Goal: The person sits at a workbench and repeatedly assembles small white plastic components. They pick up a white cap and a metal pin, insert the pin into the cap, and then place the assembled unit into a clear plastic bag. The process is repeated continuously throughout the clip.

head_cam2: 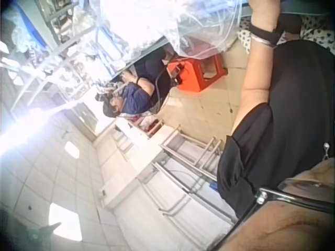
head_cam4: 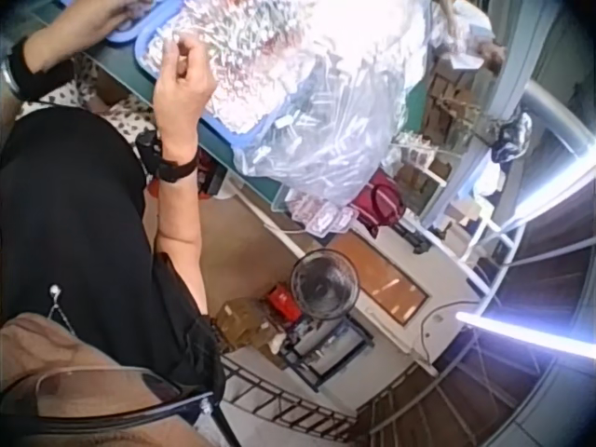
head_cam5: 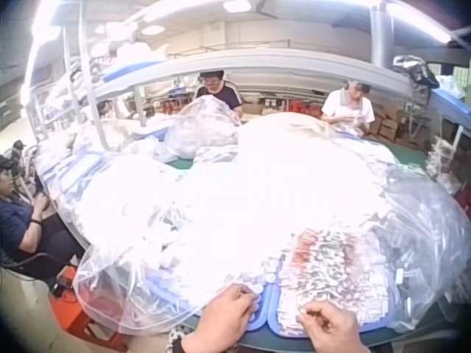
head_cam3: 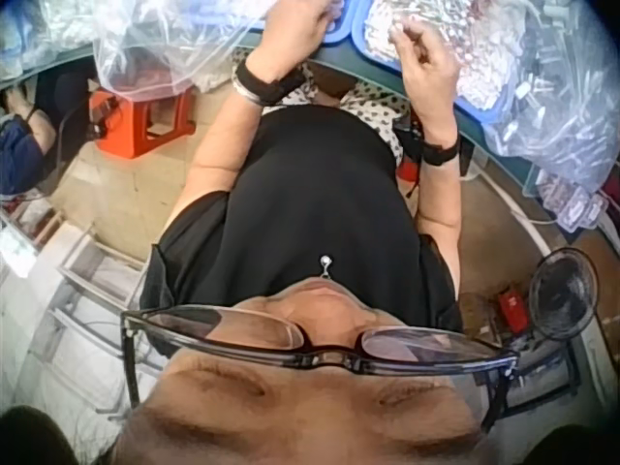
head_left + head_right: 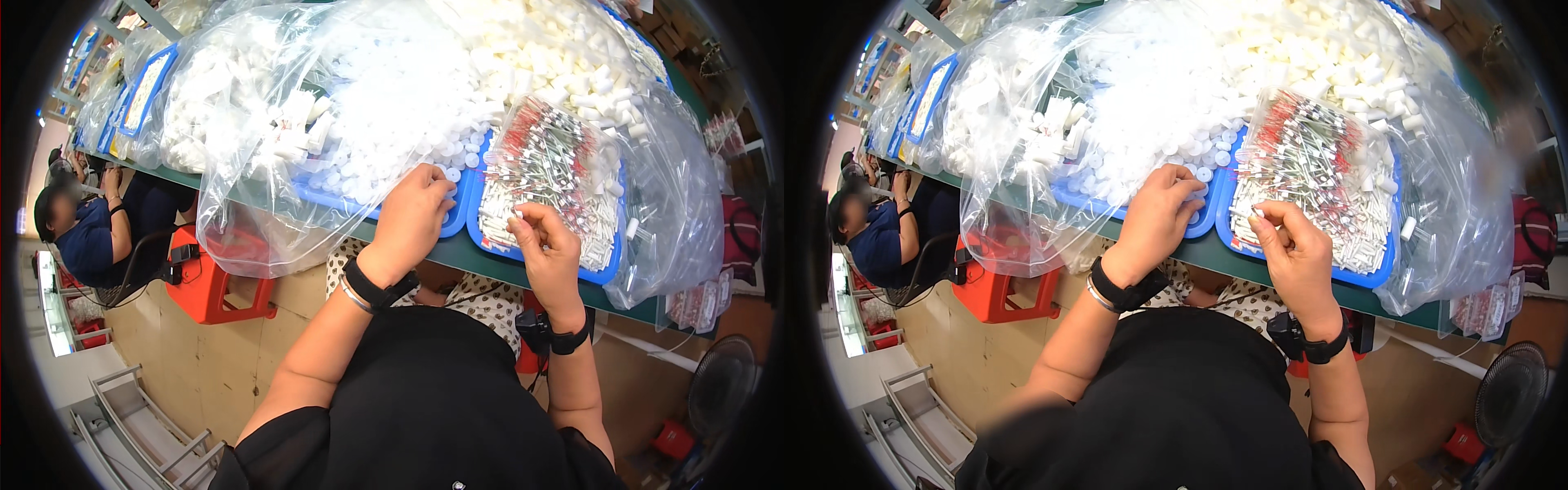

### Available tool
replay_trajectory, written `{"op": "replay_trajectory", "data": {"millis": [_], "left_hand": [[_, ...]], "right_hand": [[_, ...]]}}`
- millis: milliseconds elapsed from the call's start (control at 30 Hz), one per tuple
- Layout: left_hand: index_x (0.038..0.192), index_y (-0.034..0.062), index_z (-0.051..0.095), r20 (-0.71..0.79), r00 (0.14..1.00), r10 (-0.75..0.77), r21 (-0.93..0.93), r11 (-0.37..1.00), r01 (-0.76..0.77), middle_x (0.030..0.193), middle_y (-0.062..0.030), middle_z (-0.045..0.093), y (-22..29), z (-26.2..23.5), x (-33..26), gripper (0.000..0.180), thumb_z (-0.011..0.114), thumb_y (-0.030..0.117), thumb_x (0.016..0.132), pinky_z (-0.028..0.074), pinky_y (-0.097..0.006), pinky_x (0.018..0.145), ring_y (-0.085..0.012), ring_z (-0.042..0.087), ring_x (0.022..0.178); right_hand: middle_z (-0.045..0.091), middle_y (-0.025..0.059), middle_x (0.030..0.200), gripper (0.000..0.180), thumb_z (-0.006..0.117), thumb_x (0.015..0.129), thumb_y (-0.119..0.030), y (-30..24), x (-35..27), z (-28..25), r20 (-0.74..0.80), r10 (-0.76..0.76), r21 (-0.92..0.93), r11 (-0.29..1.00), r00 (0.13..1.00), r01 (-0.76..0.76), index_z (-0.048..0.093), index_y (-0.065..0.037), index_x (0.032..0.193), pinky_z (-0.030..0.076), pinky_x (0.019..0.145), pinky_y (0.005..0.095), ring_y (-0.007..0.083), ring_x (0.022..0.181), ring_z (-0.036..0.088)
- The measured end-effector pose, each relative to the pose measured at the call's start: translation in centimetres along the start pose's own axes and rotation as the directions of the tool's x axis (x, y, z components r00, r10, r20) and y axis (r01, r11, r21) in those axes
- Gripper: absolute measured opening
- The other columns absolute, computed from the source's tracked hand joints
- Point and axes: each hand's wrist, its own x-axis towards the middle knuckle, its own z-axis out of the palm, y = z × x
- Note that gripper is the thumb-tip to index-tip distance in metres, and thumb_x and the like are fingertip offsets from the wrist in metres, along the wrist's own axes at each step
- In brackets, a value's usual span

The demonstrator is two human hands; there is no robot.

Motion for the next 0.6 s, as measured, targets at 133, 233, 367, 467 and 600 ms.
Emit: {"op": "replay_trajectory", "data": {"millis": [133,233,367,467,600], "left_hand": [[0.093,0.0009,0.067,0.007,1.0,0.013,0.076,0.997,-0.014,0.093,-0.0113,0.06,0.2,0.28,0.04,0.013,0.068,0.002,0.08,0.05,-0.039,0.074,-0.0318,0.06,0.086],[0.091,0.001,0.067,0.015,1.0,-0.019,0.066,0.998,0.018,0.094,-0.0112,0.061,0.08,0.46,0.09,0.011,0.068,0.003,0.08,0.05,-0.039,0.075,-0.032,0.06,0.086],[0.093,0.0026,0.065,0.027,0.996,0.086,0.159,0.983,-0.089,0.096,-0.0107,0.06,-0.08,0.56,0.25,0.013,0.067,0.004,0.08,0.05,-0.039,0.076,-0.0326,0.06,0.086],[0.098,0.0043,0.063,0.116,0.992,0.04,0.254,0.965,-0.068,0.096,-0.0111,0.06,0.38,0.31,0.18,0.018,0.067,0.005,0.081,0.05,-0.039,0.075,-0.0327,0.061,0.087],[0.104,0.005,0.061,0.057,0.997,0.046,0.158,0.986,-0.055,0.096,-0.0121,0.059,0.17,0.33,0.11,0.025,0.068,0.004,0.081,0.05,-0.04,0.074,-0.0326,0.061,0.086]], "right_hand": [[0.062,0.0012,0.07,0.012,0.069,0.09,-0.007,-0.23,-0.13,0.08,0.017,0.008,-0.017,1.0,1.0,-0.008,0.066,0.0,0.1,0.034,0.048,0.022,0.003,0.052,0.04],[0.06,0.0009,0.068,0.01,0.069,0.089,-0.006,-0.27,-0.32,-0.13,0.049,0.008,-0.042,0.999,0.999,-0.006,0.066,0.0,0.096,0.034,0.047,0.0218,0.0029,0.052,0.041],[0.058,0.0004,0.066,0.008,0.069,0.089,-0.006,-0.71,-0.36,-0.24,0.07,0.01,-0.031,0.999,0.997,-0.008,0.064,0.0,0.091,0.034,0.047,0.0214,0.0031,0.052,0.042],[0.057,0.0001,0.065,0.009,0.069,0.09,-0.006,-0.63,-0.54,-0.01,0.073,0.016,-0.002,1.0,0.997,-0.016,0.064,0.001,0.09,0.035,0.048,0.0214,0.0033,0.054,0.043],[0.058,0.0006,0.065,0.01,0.069,0.09,-0.007,-0.99,-0.52,-0.01,0.082,0.029,-0.021,0.999,0.996,-0.027,0.063,0.001,0.089,0.038,0.051,0.0215,0.0041,0.056,0.046]]}}
